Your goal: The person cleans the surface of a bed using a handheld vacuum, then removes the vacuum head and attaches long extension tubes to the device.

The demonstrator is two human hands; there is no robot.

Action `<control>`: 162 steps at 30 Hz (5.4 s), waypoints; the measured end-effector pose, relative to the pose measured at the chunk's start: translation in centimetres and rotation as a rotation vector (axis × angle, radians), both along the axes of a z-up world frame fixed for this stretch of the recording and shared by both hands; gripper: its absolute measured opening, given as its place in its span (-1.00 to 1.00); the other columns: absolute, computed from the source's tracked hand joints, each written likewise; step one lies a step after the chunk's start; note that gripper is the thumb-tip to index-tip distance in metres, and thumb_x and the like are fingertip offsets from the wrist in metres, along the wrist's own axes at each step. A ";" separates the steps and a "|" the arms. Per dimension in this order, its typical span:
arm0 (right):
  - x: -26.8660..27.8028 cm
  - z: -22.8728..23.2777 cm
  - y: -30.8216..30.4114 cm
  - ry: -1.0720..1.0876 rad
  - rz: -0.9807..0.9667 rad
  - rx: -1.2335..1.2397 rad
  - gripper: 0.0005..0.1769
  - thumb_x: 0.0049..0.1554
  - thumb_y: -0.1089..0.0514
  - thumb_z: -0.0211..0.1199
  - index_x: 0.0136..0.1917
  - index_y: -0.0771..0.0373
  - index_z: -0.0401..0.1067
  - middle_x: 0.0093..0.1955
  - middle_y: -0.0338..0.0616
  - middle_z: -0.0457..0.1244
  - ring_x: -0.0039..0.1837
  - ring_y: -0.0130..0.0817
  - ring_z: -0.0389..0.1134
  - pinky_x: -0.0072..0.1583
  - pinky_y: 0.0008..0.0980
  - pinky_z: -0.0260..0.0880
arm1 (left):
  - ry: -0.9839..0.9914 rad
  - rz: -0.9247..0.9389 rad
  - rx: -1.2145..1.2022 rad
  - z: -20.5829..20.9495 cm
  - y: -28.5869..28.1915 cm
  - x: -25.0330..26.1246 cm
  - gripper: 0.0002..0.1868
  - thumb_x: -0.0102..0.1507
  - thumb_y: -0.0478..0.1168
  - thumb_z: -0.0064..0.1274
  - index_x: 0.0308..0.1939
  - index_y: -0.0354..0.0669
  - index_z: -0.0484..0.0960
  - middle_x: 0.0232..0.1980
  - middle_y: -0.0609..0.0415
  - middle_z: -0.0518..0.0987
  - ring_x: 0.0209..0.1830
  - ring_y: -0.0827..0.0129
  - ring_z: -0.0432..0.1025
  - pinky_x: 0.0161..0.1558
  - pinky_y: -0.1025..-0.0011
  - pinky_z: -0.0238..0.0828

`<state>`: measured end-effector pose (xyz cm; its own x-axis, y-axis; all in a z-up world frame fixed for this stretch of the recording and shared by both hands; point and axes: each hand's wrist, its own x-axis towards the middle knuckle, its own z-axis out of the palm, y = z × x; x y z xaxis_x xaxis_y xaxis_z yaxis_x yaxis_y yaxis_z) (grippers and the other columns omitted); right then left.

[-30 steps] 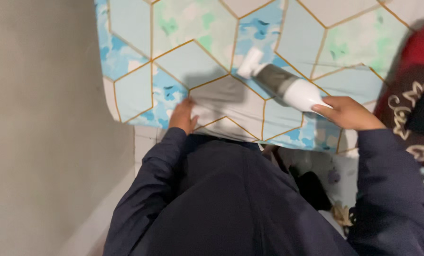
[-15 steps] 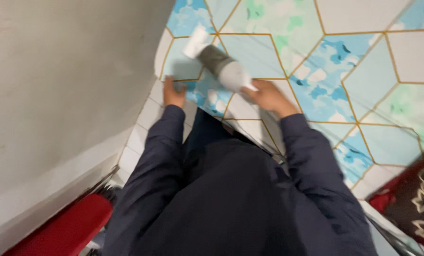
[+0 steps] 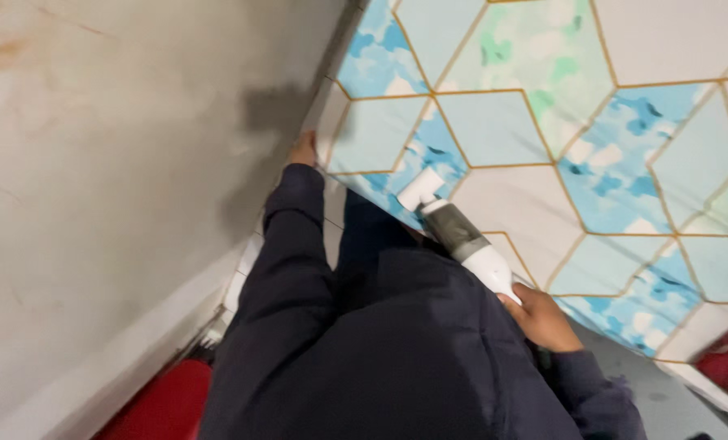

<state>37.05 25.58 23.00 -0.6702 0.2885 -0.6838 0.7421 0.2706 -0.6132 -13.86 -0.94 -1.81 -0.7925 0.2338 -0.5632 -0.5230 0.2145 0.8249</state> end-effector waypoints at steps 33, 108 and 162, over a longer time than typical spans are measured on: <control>-37.3 -2.2 -10.9 0.143 -1.134 -0.193 -0.52 0.39 -0.14 -0.08 -0.10 0.30 0.34 -0.40 -0.20 0.21 -0.45 -0.45 0.19 -0.38 -0.44 0.18 | 0.579 -0.641 -0.137 4.1 16.0 -8.7 0.04 0.17 0.11 0.30 0.53 -0.33 0.12 0.48 -0.34 0.29 0.46 -0.10 0.24 0.38 0.16 0.23; -3.8 2.0 -34.0 0.050 -1.245 -0.046 -0.61 0.29 0.03 0.16 0.12 0.41 0.58 -0.14 -0.15 0.40 -0.10 -0.45 0.32 -0.05 -0.43 0.32 | 0.918 -0.810 -0.413 5.3 15.9 -5.1 -0.03 0.23 0.23 0.17 0.53 -0.27 0.21 0.59 -0.16 0.19 0.60 -0.04 0.08 0.54 -0.01 -0.06; -14.6 0.1 -23.5 -0.119 -0.354 0.094 -0.47 0.24 -0.23 0.12 0.15 0.25 0.55 -0.10 0.10 0.44 -0.08 -0.12 0.46 0.02 -0.18 0.40 | 0.919 -1.304 -0.347 5.5 -9.1 -2.9 -0.17 0.28 -0.18 0.08 0.61 -0.03 0.09 0.64 -0.05 0.11 0.55 0.04 0.13 0.50 0.11 0.04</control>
<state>22.47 2.08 23.11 -0.4353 0.5532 -0.7103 0.8643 0.0362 -0.5016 -16.73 -10.05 3.65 -0.2500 0.9461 -0.2059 0.7631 0.3234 0.5595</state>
